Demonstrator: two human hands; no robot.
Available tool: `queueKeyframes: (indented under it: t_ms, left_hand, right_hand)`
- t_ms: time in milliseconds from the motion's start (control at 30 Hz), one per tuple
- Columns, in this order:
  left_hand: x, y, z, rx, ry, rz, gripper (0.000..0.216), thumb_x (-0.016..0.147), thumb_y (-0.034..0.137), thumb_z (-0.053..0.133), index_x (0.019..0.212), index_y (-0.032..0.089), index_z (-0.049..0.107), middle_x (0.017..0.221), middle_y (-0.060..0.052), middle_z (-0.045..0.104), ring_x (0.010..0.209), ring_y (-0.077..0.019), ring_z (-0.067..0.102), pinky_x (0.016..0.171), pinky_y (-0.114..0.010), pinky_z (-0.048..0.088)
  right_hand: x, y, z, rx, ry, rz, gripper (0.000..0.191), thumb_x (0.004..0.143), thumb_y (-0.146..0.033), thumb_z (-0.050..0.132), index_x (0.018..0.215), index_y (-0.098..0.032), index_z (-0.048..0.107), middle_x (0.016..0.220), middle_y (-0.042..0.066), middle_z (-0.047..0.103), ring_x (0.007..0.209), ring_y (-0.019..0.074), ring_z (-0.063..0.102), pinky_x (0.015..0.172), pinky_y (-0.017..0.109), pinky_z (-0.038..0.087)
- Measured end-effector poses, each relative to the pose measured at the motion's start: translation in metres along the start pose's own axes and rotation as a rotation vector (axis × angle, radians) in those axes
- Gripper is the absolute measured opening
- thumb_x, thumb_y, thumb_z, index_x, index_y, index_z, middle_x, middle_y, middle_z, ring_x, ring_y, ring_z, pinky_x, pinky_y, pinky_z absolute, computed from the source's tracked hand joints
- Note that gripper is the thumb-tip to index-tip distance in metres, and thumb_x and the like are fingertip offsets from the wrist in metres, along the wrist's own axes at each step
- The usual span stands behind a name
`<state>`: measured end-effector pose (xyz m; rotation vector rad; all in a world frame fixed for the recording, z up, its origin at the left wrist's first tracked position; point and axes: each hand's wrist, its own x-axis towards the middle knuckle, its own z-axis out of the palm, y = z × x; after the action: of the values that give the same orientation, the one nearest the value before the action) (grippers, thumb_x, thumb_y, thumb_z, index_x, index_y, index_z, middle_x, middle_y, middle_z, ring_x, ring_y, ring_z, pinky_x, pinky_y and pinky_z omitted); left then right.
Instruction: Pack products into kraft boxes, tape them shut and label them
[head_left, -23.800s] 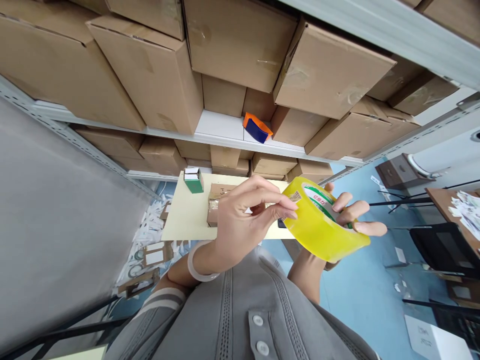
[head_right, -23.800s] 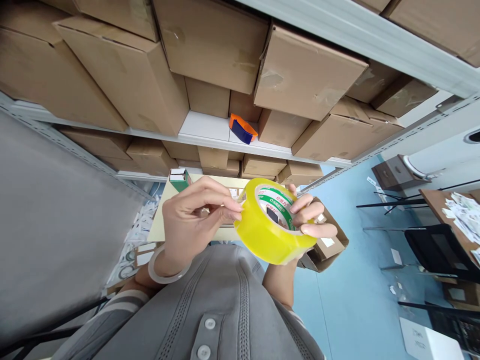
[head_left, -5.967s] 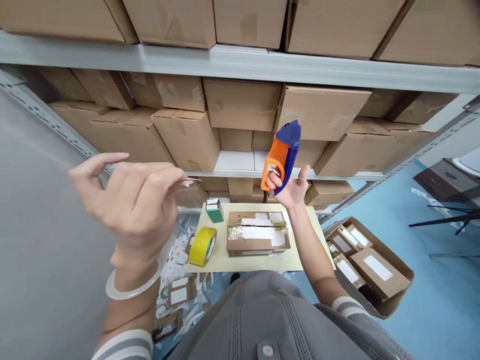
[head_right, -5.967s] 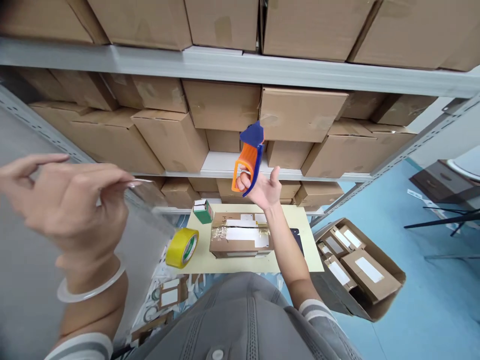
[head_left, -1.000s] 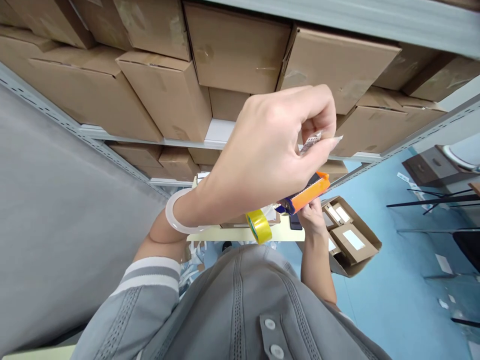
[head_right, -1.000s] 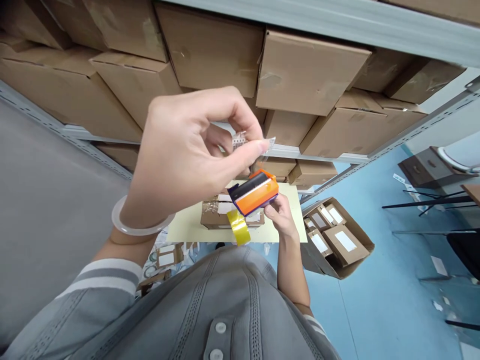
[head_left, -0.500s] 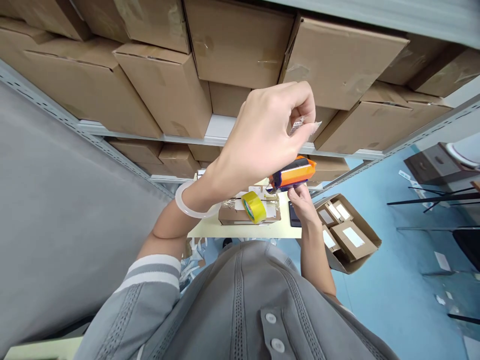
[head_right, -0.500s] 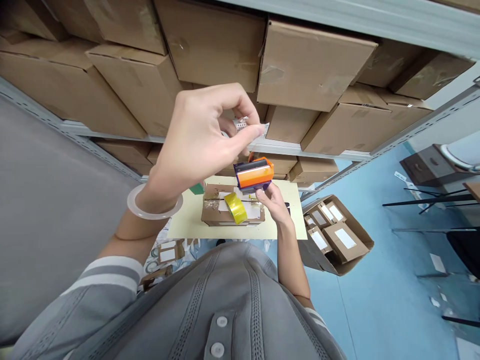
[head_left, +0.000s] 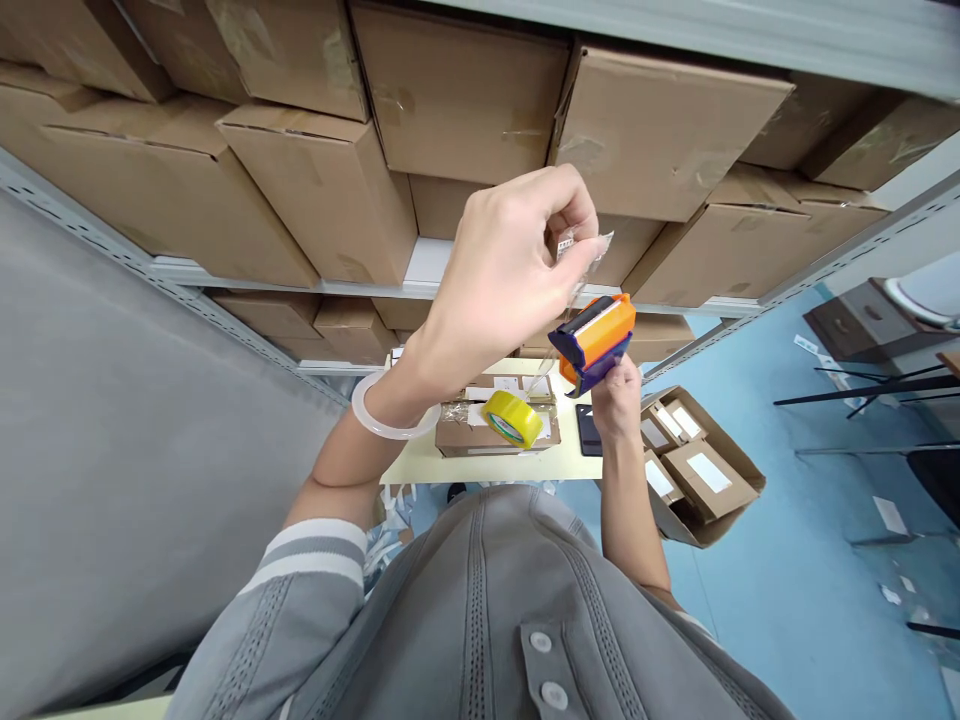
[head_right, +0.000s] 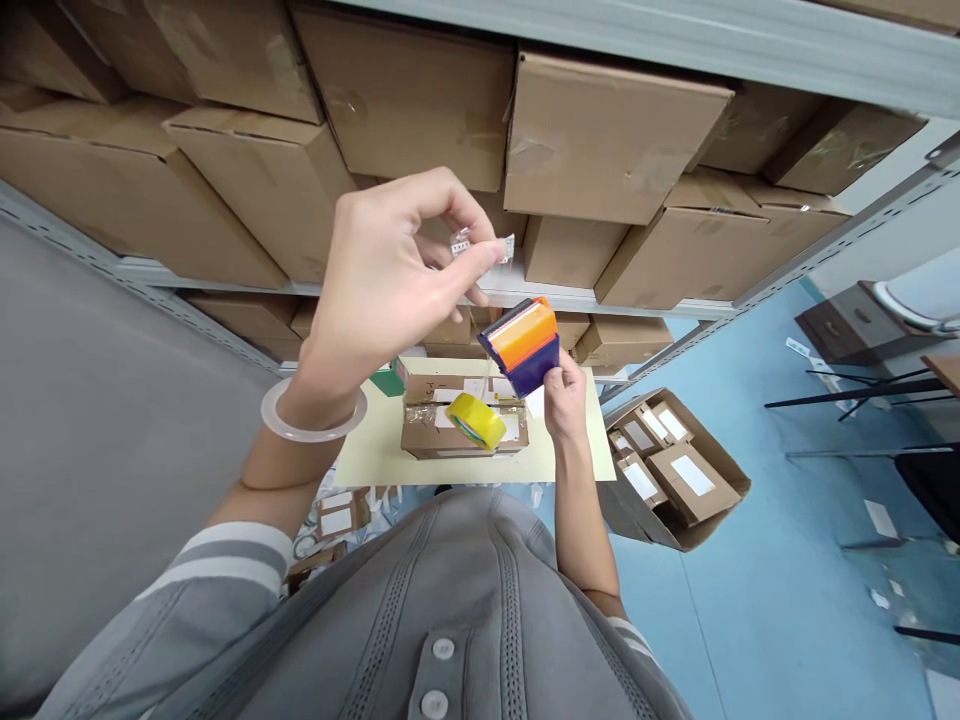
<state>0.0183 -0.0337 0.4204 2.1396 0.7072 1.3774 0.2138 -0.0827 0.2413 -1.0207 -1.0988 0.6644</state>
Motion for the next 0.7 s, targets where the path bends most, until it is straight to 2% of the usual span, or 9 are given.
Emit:
queueKeyframes:
  t_ms: [133,267,400,500,600,700]
  left_hand:
    - [-0.005,-0.008,0.001,-0.057,0.023,-0.004,0.03,0.086,0.057,0.064,0.086,0.026,0.063,0.08,0.0,0.068,0.075,-0.0169,0.065,0.061,-0.033,0.051]
    - [-0.009,-0.005,-0.002,-0.04,0.032,-0.034,0.026,0.089,0.05,0.062,0.086,0.024,0.062,0.081,0.0,0.068,0.073,-0.016,0.067,0.06,-0.031,0.052]
    - [-0.012,0.005,-0.006,0.037,0.027,-0.097,0.015,0.089,0.035,0.062,0.08,0.023,0.06,0.085,0.0,0.068,0.07,-0.0148,0.069,0.059,-0.029,0.052]
    - [-0.017,0.009,-0.005,0.048,0.032,-0.08,0.017,0.088,0.037,0.063,0.078,0.024,0.059,0.084,-0.001,0.069,0.075,-0.0167,0.069,0.057,-0.029,0.051]
    - [-0.023,0.009,-0.002,0.03,0.068,-0.036,0.017,0.091,0.038,0.058,0.08,0.026,0.058,0.084,0.0,0.068,0.07,-0.0151,0.066,0.053,-0.03,0.049]
    - [-0.029,0.01,-0.001,0.052,0.007,-0.018,0.015,0.096,0.039,0.05,0.093,0.027,0.059,0.083,-0.001,0.067,0.072,-0.0161,0.066,0.055,-0.033,0.049]
  right_hand:
    - [0.003,-0.003,0.005,0.028,0.082,-0.011,0.059,0.078,-0.081,0.051,0.086,-0.023,0.065,0.094,0.007,0.065,0.085,0.0219,0.063,0.077,0.037,0.054]
    - [0.003,0.001,0.003,0.025,-0.008,-0.013,0.052,0.084,-0.074,0.052,0.082,-0.023,0.063,0.089,0.005,0.064,0.083,0.0204,0.061,0.078,0.035,0.052]
    - [-0.002,0.014,-0.001,-0.049,-0.137,0.028,0.053,0.08,-0.075,0.057,0.077,-0.022,0.061,0.078,0.003,0.062,0.077,0.02,0.059,0.07,0.032,0.05]
    - [-0.007,0.021,0.002,-0.046,-0.072,0.017,0.058,0.079,-0.081,0.051,0.076,-0.023,0.057,0.076,0.002,0.059,0.076,0.0188,0.058,0.068,0.03,0.049]
    - [-0.01,0.021,0.007,-0.071,0.033,-0.025,0.061,0.081,-0.083,0.042,0.077,-0.024,0.055,0.079,0.002,0.055,0.078,0.0184,0.056,0.069,0.03,0.048]
    - [-0.012,0.012,0.009,-0.108,0.066,-0.086,0.062,0.081,-0.084,0.04,0.076,-0.024,0.055,0.079,0.003,0.053,0.079,0.0196,0.056,0.073,0.033,0.049]
